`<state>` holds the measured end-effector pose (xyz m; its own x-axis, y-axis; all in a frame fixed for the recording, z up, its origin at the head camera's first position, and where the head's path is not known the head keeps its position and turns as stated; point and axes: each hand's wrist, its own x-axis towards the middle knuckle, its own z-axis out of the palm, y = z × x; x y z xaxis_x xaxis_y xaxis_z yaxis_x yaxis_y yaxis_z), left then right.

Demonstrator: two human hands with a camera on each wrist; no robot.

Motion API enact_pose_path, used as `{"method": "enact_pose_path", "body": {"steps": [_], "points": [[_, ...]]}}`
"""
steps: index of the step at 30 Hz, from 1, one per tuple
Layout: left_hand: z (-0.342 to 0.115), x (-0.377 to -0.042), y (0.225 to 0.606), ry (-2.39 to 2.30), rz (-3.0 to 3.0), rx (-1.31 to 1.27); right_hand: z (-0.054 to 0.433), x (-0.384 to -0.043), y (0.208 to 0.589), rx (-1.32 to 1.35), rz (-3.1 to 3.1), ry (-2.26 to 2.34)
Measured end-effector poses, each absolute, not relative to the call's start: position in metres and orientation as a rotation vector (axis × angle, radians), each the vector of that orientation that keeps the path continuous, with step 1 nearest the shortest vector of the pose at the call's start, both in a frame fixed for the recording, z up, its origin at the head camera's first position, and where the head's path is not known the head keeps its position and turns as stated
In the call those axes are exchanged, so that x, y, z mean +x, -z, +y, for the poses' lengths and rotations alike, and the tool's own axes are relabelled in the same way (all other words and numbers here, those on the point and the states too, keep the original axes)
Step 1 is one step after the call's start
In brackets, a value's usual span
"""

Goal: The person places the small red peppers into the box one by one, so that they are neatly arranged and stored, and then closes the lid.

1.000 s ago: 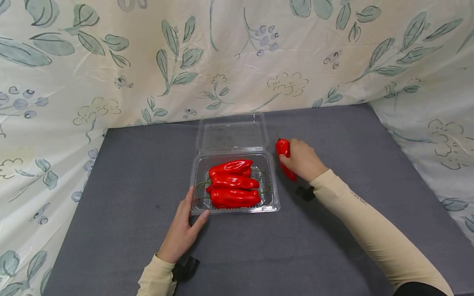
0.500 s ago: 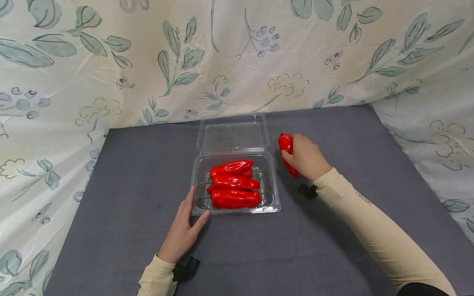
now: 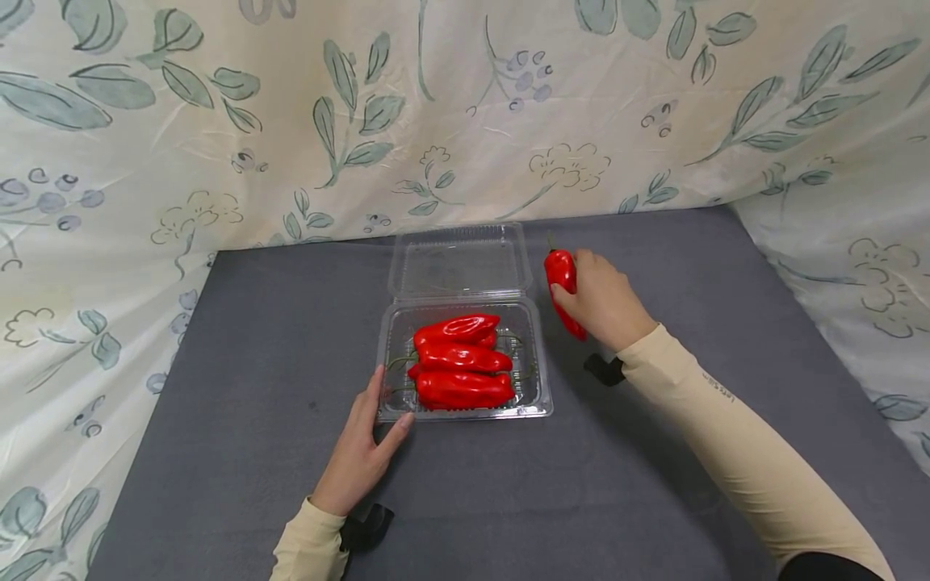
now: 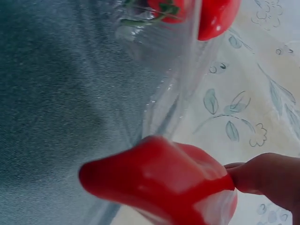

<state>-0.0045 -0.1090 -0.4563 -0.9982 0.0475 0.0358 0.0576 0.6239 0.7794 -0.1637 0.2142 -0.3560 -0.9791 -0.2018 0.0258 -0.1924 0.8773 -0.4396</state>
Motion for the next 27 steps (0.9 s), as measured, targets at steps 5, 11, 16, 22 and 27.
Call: {"method": "enact_pose_path", "body": {"steps": [5,11,16,22,27], "points": [[-0.109,-0.005,0.457,1.358,-2.817,-0.099,0.211,-0.163,0.351,-0.311,3.033,0.714],[-0.11,-0.005,0.458,1.369,-2.812,-0.108,0.206,-0.162,0.344,-0.313,3.044,0.733],[-0.11,-0.005,0.458,1.384,-2.811,-0.104,0.2,-0.161,0.337,-0.34,3.047,0.752],[-0.11,-0.005,0.458,1.388,-2.813,-0.111,0.189,-0.16,0.333,-0.363,3.033,0.774],[-0.11,-0.005,0.458,1.4,-2.808,-0.113,0.181,-0.159,0.331,-0.388,3.025,0.777]]}}
